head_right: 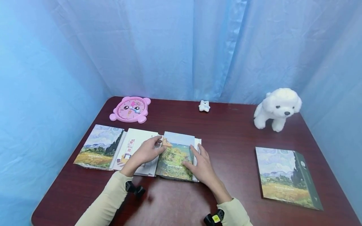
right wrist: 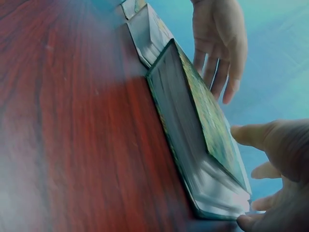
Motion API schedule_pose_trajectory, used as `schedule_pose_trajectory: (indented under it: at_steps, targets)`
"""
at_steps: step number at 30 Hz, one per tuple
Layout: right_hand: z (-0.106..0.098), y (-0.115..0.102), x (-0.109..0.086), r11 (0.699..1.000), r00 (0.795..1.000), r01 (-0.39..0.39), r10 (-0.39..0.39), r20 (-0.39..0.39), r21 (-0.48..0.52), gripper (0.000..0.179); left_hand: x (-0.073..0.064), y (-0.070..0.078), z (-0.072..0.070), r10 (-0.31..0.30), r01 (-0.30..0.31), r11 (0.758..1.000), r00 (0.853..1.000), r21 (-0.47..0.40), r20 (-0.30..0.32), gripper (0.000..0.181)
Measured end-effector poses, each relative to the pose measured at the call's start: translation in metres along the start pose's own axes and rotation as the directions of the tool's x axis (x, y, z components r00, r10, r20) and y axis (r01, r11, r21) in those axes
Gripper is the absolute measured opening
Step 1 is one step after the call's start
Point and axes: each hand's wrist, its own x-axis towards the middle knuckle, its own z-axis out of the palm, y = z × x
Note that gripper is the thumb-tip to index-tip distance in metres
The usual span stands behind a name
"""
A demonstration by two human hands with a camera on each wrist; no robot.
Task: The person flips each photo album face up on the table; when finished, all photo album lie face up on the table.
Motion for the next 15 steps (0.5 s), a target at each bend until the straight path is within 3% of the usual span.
schedule_pose_trajectory:
  at_steps: [4,8,11,15]
  targets:
    - [-0.01,0.006,-0.002,0.999,0.999,0.034,-0.034,-0.027,-0.016,0.072,-0.001,0.01,0.001,0.085,-0.082,0.996,0.992,0.041,-0.098,0.052]
    - [-0.025,0.014,-0.006,0.998,0.996,0.062,-0.064,-0.063,-0.029,0.067,0.001,0.02,0.009,0.179,-0.173,0.984,0.967,0.05,-0.182,0.047]
    - [-0.038,0.022,-0.011,0.997,0.994,0.062,-0.065,-0.091,-0.035,0.063,0.003,0.03,0.017,0.223,-0.218,0.975,0.952,0.045,-0.209,0.047]
    - [-0.058,0.036,-0.02,0.998,0.993,0.033,-0.04,-0.115,-0.056,0.063,0.003,0.044,0.031,0.241,-0.245,0.97,0.952,0.003,-0.189,0.048]
